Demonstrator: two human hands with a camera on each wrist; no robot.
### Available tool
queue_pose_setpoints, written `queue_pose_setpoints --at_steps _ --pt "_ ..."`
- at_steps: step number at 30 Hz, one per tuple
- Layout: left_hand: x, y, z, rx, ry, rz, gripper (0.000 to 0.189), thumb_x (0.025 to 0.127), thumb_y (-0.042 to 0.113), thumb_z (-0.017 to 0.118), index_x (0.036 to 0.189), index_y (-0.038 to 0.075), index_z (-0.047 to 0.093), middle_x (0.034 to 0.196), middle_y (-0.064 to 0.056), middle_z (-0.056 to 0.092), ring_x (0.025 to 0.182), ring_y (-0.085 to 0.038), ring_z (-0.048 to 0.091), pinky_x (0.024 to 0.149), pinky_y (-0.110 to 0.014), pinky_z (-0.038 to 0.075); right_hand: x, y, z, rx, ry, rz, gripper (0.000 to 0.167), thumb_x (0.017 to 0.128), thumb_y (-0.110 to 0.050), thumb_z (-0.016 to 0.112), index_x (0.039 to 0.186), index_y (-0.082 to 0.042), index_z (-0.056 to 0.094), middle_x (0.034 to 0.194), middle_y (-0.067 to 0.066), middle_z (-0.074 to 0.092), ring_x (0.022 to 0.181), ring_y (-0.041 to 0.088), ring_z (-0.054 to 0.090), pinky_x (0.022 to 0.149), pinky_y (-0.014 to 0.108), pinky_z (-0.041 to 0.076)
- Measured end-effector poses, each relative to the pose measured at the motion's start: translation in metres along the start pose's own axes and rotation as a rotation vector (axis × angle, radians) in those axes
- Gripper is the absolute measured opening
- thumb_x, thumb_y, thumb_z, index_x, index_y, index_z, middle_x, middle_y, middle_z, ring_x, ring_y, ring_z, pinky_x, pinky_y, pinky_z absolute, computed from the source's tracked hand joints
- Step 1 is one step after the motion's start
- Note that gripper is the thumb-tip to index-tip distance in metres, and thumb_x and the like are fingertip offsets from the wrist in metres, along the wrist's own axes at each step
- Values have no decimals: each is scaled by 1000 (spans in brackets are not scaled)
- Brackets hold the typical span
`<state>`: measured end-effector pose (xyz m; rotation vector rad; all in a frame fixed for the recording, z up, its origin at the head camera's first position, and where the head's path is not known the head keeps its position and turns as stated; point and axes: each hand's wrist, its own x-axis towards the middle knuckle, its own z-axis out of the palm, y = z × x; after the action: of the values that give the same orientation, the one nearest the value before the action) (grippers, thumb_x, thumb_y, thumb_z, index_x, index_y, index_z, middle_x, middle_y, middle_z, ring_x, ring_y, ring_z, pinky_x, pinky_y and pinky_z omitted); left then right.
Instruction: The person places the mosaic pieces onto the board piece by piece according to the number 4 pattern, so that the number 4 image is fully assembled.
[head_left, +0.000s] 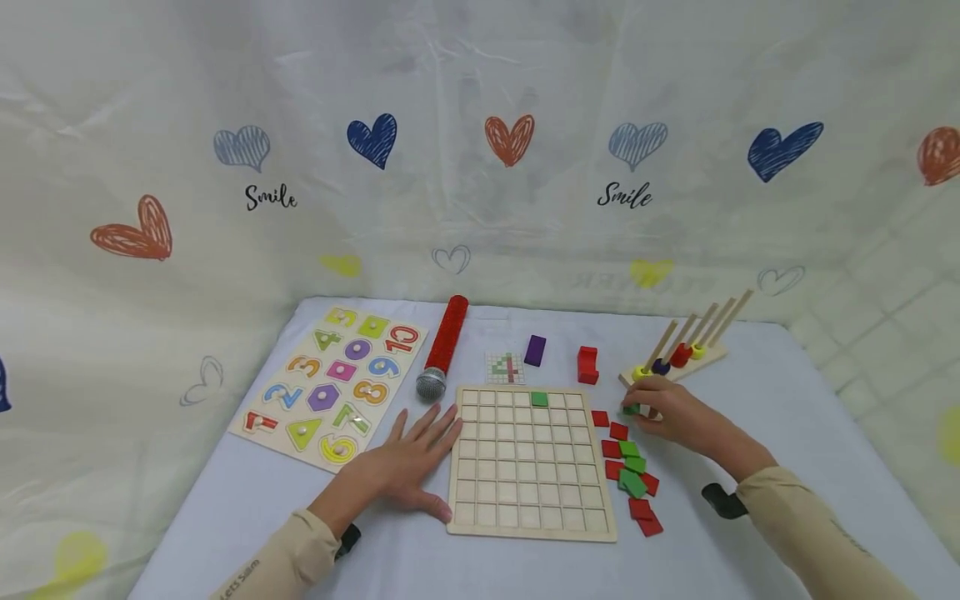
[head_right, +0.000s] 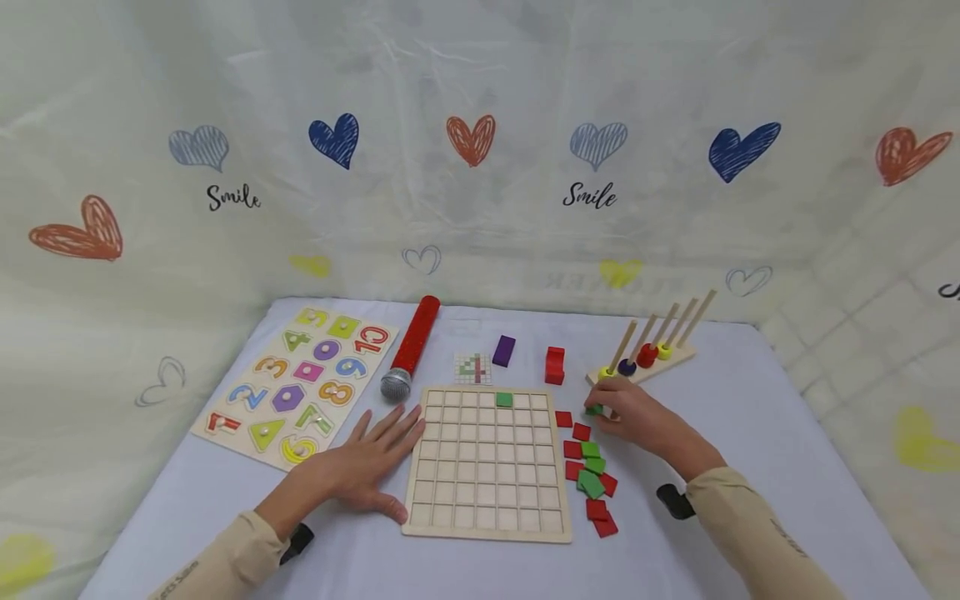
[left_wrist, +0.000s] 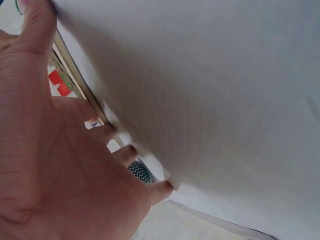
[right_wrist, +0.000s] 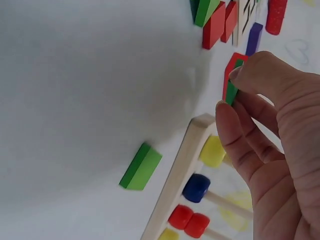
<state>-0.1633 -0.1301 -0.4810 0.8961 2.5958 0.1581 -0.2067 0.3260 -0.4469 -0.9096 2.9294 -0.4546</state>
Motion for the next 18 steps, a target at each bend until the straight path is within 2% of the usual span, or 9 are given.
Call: queue_pose_setpoints --at_steps 9,18 --pt "-3 0 -2 -12 -5 7 131 80 84 71 174 16 10 184 -6 1 171 -35 0 133 -72 6 15 -15 4 -13 24 -133 25 85 -1 87 109 -6 81 111 7 72 99 22 67 77 27 65" --pt "-4 1 -6 -10 4 24 129 81 80 73 174 14 11 184 -7 2 170 -37 1 133 -73 7 30 -31 4 -39 -8 -150 25 89 -3 85 112 -10 81 117 7 71 103 20 64 81 28 65"
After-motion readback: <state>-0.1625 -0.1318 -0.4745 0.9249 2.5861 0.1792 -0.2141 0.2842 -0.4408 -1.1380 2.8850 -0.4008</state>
